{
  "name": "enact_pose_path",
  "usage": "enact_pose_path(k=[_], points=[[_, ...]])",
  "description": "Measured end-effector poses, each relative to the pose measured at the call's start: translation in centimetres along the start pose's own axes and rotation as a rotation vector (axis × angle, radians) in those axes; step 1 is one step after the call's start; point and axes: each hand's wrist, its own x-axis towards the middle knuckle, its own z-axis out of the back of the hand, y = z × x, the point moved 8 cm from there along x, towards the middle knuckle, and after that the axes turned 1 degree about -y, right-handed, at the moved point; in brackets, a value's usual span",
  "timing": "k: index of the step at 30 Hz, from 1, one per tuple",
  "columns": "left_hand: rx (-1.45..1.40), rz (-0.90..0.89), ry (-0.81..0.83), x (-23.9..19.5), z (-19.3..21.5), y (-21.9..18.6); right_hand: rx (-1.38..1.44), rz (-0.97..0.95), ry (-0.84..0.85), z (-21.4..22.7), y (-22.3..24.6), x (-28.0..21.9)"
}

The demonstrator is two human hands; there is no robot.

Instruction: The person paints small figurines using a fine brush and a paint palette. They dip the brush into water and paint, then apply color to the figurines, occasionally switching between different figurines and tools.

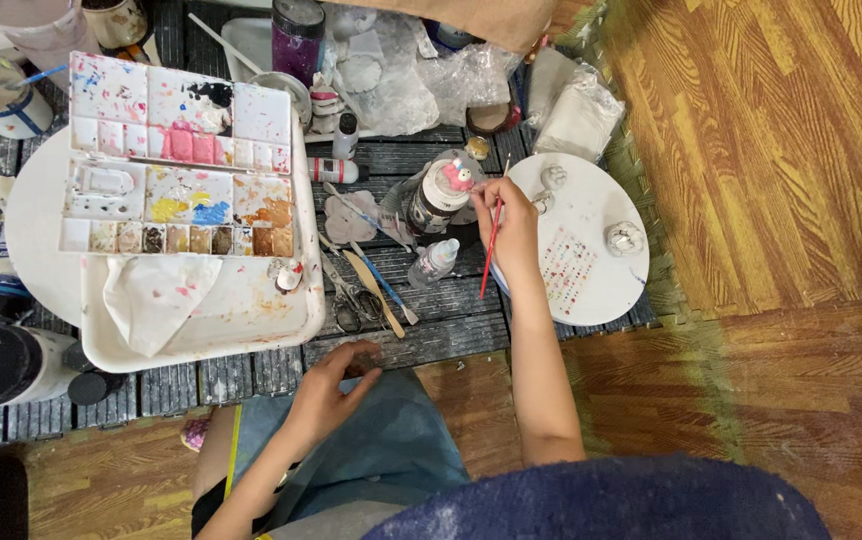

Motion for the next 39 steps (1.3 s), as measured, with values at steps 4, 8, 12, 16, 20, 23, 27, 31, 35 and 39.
enact_pose_path(k=[4,8,12,16,20,23,27,31,35,39], points=[[-0.006,-0.004,-0.009,0.0,0.1,-0.1,0.02,0.007,0.014,0.3,0.6,0.0],[0.002,-0.002,-0.014,-0.1,0.1,-0.1,0.009,-0.018,0.003,0.5,-0.2,-0.5],[-0.057,0.051,0.018,-0.1,0.1,0.0,0.072,-0.043,-0.068,1.4,-1.7,-1.7],[-0.114,-0.005,0.003,-0.2,1.1,-1.6,0.454,-0.1,-0.183,2.3,-2.7,-4.0],[-0.096,-0.077,0.003,-0.9,2.7,-3.8,0.491,-0.166,-0.438,3.7,-1.3,-8.9],[-0.127,-0.146,-0.049,-1.7,4.7,-5.3,0.715,-0.064,-0.448,3.1,1.3,-10.8],[0.022,-0.294,-0.383,-4.0,11.0,-7.1,0.794,-0.248,-0.173,-1.2,4.2,-9.3],[0.182,-0.28,-0.754,-6.8,18.5,-7.1,0.54,-0.212,0.114,-7.5,10.8,-5.9],[0.504,-0.167,-0.983,-10.1,24.8,-6.5,0.42,0.077,0.384,-14.8,19.2,-1.4],[0.73,-0.023,-1.049,-11.1,29.2,-4.4,0.778,-0.118,0.653,-26.4,22.9,5.0]])
